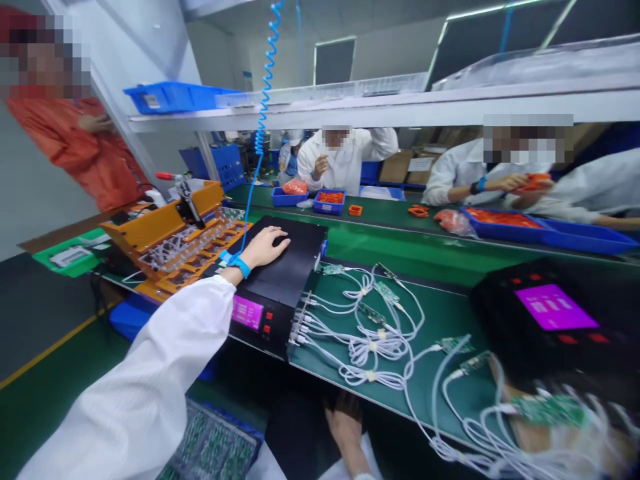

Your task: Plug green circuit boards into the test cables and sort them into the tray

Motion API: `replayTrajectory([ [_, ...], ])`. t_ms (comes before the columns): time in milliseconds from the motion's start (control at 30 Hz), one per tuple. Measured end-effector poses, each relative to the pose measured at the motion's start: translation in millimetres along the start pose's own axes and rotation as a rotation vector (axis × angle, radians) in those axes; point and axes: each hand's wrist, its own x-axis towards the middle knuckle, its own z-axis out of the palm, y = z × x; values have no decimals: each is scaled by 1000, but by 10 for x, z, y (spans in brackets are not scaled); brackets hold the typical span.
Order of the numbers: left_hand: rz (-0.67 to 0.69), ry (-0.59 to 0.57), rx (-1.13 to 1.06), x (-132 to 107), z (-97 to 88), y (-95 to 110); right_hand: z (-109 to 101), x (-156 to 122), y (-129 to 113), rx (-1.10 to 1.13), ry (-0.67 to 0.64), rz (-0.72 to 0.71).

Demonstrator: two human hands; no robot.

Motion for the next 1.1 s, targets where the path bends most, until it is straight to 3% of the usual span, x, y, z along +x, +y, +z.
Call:
replayTrajectory([
  [67,14,6,8,13,19,-32,-102,-206,-13,-98,-148,86],
  [133,28,5,7,27,41,-68,-344,-438,-98,-124,-312,100],
  [233,34,2,-6,41,65,-104,-1008,-751,-279,114,-629,55],
  [300,32,2,-10,43,73,-112,-1583,-857,-394,381,-732,-4],
  [400,17,8,-8,36,76,-97,-2400,-724,-522,606,-511,-300],
  [467,4,16,-9,27,75,-74,-2784,-426,-557,578,-140,-372],
  [533,-7,26,-22,21,75,-53,-2999,-27,-545,423,169,-322],
  [600,-15,33,-42,21,80,-40,-3069,371,-502,147,330,-203],
  [733,-20,44,-74,35,83,-37,-2964,866,-405,-173,231,-146],
  [900,28,41,-138,-1,3,-5,-2775,933,-315,-247,151,-183],
  [1100,65,0,-216,-149,-143,58,-2767,986,-191,-270,321,-241],
])
